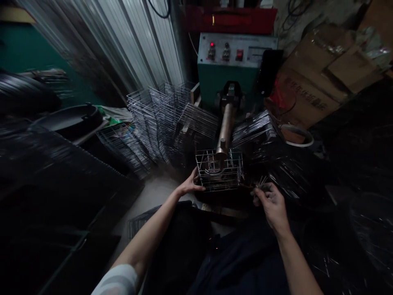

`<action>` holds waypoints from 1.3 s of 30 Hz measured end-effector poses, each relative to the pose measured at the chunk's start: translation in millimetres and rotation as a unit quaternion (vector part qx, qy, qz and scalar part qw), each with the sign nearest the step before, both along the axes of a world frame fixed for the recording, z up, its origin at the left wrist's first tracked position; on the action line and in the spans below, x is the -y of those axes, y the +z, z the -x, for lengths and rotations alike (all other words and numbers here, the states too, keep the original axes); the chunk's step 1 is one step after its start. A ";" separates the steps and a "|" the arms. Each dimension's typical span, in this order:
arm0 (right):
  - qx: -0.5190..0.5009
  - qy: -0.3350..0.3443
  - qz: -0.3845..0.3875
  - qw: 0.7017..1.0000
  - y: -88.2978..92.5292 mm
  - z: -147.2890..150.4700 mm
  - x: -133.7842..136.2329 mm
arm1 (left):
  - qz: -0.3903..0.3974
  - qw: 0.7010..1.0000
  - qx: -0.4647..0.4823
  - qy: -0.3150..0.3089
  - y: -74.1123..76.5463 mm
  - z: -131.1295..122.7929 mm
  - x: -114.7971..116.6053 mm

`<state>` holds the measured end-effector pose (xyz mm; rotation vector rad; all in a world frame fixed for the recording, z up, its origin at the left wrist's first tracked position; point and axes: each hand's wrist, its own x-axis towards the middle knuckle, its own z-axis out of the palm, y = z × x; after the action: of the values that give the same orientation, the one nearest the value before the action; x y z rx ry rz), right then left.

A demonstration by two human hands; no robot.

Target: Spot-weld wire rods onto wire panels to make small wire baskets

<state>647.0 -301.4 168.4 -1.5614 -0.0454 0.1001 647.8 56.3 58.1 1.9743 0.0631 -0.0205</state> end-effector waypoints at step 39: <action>0.496 0.197 0.450 0.716 -26.8 7.7 -50.0 | -0.337 0.934 0.118 0.000 125.4 42.7 89.6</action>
<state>639.3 -251.4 141.6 -2.3861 -1.3753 -0.4776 605.2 -33.3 183.5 2.6477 -0.1021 0.2712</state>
